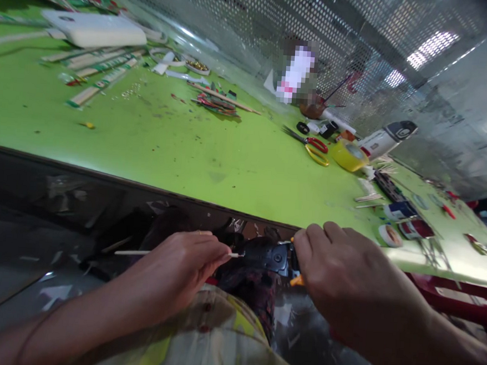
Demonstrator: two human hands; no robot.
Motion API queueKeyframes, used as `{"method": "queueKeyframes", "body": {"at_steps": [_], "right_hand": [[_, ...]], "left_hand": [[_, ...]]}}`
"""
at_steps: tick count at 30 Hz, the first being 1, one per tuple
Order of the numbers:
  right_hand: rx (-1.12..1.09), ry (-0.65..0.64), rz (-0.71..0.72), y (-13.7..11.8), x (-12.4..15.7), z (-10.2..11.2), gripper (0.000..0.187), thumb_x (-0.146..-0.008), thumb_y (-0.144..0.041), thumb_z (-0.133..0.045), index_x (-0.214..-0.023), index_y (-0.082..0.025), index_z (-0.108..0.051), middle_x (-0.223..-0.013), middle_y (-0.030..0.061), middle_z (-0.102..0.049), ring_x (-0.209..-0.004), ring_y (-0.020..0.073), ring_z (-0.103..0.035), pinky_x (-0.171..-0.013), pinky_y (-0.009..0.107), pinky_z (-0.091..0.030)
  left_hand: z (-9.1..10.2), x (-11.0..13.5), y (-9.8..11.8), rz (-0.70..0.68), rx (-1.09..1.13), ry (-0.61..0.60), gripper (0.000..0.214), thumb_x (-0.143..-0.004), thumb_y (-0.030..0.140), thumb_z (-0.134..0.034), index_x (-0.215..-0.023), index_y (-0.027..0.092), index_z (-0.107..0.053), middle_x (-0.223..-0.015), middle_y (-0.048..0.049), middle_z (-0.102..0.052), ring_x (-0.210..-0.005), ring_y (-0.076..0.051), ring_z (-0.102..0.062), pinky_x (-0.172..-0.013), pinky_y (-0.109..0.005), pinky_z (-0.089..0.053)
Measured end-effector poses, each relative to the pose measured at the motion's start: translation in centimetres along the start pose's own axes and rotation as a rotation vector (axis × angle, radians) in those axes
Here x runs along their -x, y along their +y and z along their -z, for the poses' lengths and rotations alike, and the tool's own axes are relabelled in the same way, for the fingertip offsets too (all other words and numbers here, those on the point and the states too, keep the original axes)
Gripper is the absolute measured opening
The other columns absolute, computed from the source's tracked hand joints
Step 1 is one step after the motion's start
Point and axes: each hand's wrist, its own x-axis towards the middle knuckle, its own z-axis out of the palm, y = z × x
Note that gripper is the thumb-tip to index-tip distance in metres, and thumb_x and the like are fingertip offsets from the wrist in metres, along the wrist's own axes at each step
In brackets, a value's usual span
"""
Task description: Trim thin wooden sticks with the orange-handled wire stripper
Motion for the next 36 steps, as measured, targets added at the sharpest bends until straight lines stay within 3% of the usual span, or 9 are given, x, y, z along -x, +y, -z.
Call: {"method": "queueKeyframes", "body": {"at_steps": [6, 13, 19, 23, 29, 36], "right_hand": [[-0.103, -0.021, -0.023, 0.1, -0.4, -0.7, 0.017, -0.070, -0.005, -0.046, -0.073, -0.020, -0.052, -0.067, 0.0063, -0.053, -0.060, 0.0217, -0.047, -0.053, 0.033, -0.018], [-0.272, -0.137, -0.027, 0.5, -0.9, -1.3, 0.021, -0.065, -0.005, -0.044, -0.074, -0.021, -0.053, -0.068, 0.0038, -0.059, -0.058, 0.0201, -0.052, -0.052, 0.031, -0.017], [-0.372, -0.267, -0.085, 0.6, -1.1, -1.7, 0.026, -0.063, -0.005, -0.041, -0.077, -0.022, -0.055, -0.067, 0.0024, -0.061, -0.056, 0.0187, -0.055, -0.051, 0.030, -0.018], [-0.385, -0.276, -0.093, 0.6, -1.2, -1.8, 0.027, -0.064, -0.004, -0.040, -0.077, -0.022, -0.056, -0.066, 0.0023, -0.062, -0.058, 0.0186, -0.056, -0.051, 0.030, -0.018], [-0.300, -0.298, -0.096, 0.3, -1.2, -1.4, 0.024, -0.066, -0.004, -0.043, -0.077, -0.021, -0.056, -0.070, 0.0046, -0.063, -0.061, 0.0199, -0.058, -0.051, 0.029, -0.020], [-0.275, -0.276, -0.104, 0.0, -1.2, -1.0, 0.022, -0.068, -0.005, -0.043, -0.077, -0.020, -0.056, -0.071, 0.0055, -0.062, -0.061, 0.0219, -0.058, -0.049, 0.030, -0.019]], "left_hand": [[0.0, -0.1, 0.0, -0.003, 0.032, 0.065, 0.025, -0.096, 0.021, -0.041, -0.083, 0.017, -0.062, -0.067, 0.0013, -0.056, -0.059, -0.010, -0.049, -0.056, -0.023, -0.031], [0.2, 0.1, 0.4, -0.074, -0.089, 0.066, 0.019, -0.090, 0.011, -0.043, -0.090, 0.017, -0.060, -0.068, -0.0001, -0.052, -0.061, -0.014, -0.046, -0.055, -0.027, -0.028], [0.5, 0.0, 0.9, -0.143, -0.192, 0.122, 0.026, -0.082, -0.001, -0.040, -0.093, 0.014, -0.058, -0.074, -0.0037, -0.054, -0.067, -0.019, -0.045, -0.057, -0.029, -0.032], [0.2, 0.0, 0.7, -0.165, -0.237, 0.076, 0.029, -0.080, -0.003, -0.041, -0.098, 0.013, -0.058, -0.078, -0.0049, -0.055, -0.070, -0.020, -0.045, -0.060, -0.031, -0.036], [0.0, -0.2, 0.8, -0.085, -0.233, 0.000, 0.029, -0.081, 0.001, -0.043, -0.102, 0.015, -0.058, -0.082, -0.0051, -0.054, -0.074, -0.021, -0.047, -0.062, -0.031, -0.037], [0.3, -0.1, 0.6, -0.068, -0.167, -0.059, 0.031, -0.085, 0.000, -0.042, -0.106, 0.017, -0.057, -0.078, -0.0024, -0.053, -0.071, -0.017, -0.046, -0.062, -0.029, -0.033]]}}
